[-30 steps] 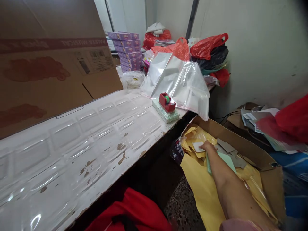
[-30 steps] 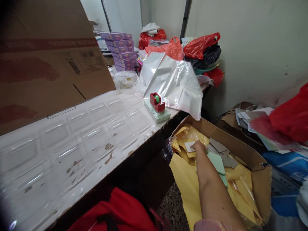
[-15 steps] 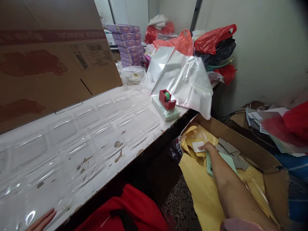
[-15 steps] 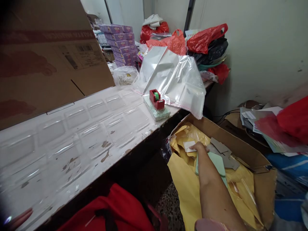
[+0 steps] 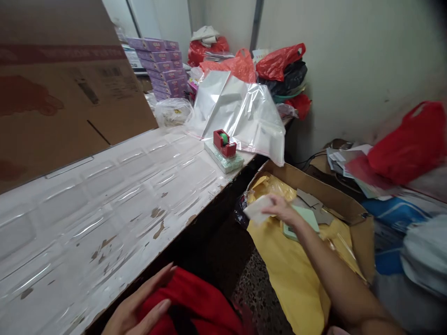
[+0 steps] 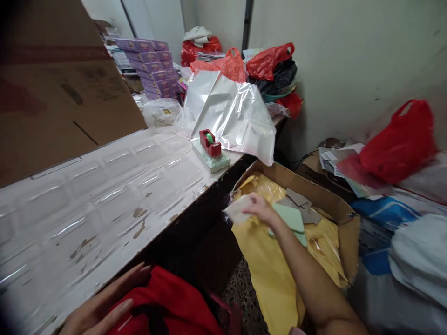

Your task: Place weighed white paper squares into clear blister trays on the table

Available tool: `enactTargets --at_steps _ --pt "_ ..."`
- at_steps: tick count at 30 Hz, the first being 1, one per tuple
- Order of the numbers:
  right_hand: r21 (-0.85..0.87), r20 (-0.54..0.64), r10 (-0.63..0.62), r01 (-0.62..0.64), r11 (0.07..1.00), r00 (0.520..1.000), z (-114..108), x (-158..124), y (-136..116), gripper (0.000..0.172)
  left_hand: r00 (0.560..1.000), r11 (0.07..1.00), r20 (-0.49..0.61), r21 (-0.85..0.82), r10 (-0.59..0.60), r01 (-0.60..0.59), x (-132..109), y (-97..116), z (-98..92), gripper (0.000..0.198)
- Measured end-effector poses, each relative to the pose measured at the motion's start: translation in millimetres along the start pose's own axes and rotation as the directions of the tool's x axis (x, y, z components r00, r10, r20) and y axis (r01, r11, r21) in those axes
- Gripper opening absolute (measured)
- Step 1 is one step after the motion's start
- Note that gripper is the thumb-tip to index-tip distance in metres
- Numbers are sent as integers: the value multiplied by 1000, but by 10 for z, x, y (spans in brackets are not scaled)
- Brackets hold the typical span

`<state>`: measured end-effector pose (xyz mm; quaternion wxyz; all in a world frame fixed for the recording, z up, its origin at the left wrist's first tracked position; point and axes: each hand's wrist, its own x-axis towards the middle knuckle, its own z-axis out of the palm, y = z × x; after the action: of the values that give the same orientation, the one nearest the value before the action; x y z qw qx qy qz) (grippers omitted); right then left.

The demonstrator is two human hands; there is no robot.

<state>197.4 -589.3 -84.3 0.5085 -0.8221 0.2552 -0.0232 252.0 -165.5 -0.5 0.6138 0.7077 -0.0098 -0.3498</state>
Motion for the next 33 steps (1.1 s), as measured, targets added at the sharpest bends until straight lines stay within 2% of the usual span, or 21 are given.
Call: enactTargets --at_steps 1,2,3,5,6,7,8,9,11,13,14,16,17,18,19,21,22,25,28,33 --pt "137 156 -99 78 988 983 189 -200 -184 40 992 996 119 -65 -53 61 96 47 137 59" --pt "241 315 -188 113 964 930 398 -392 -359 42 966 988 248 -114 -75 106 188 71 267 63" --pt "270 373 -216 117 956 902 610 -567 -515 43 915 972 395 -167 -86 164 268 66 383 67" --pt "322 487 -294 144 936 822 980 -842 -744 37 775 900 621 -264 -116 346 374 -32 553 69" --pt "315 512 -308 158 936 802 1118 -940 -813 34 701 848 699 -276 -145 451 395 -113 604 64" --pt "292 537 -301 161 943 788 1221 -1014 -854 32 651 800 742 -290 -160 526 394 -203 634 60" --pt "251 551 -272 154 956 789 1293 -1069 -874 32 628 764 762 -307 -161 568 376 -291 646 54" --pt "201 550 -237 149 968 801 1342 -1110 -879 34 626 745 766 -330 -147 580 345 -370 646 48" --pt "113 510 -227 197 974 830 1400 -1160 -880 35 667 746 738 -383 -108 545 273 -485 625 38" --pt "42 446 -313 329 943 839 1438 -1167 -902 34 714 754 690 -407 -117 516 219 -547 586 32" --pt "23 432 -375 406 914 820 1454 -1147 -928 36 736 748 663 -418 -136 515 206 -564 558 28" --pt "56 449 -479 511 858 755 1479 -1032 -1001 50 785 722 600 -474 -154 504 206 -576 477 24" --pt "96 442 -519 536 839 732 1491 -931 -1043 57 811 705 568 -518 -139 484 214 -570 423 24" --pt "121 407 -550 554 824 729 1504 -801 -1085 61 836 687 537 -566 -114 456 226 -556 363 26" --pt "113 347 -569 569 815 746 1522 -646 -1124 60 859 672 506 -608 -84 423 242 -532 298 30" --pt "-21 217 -585 603 798 781 1578 -299 -1189 47 895 654 445 -665 -39 360 284 -456 169 44" --pt "-121 187 -599 623 773 779 1617 -126 -1215 39 909 653 417 -681 -27 332 311 -408 109 50" --pt "-356 277 -640 696 624 716 1760 297 -1290 30 937 672 349 -696 9 252 418 -257 -41 60" --pt "-452 369 -641 732 510 673 1916 552 -1383 29 951 693 304 -698 54 184 531 -159 -181 62" --pt "-483 392 -643 742 466 658 2151 794 -1573 28 981 720 191 -683 15 122 670 -137 -464 66"
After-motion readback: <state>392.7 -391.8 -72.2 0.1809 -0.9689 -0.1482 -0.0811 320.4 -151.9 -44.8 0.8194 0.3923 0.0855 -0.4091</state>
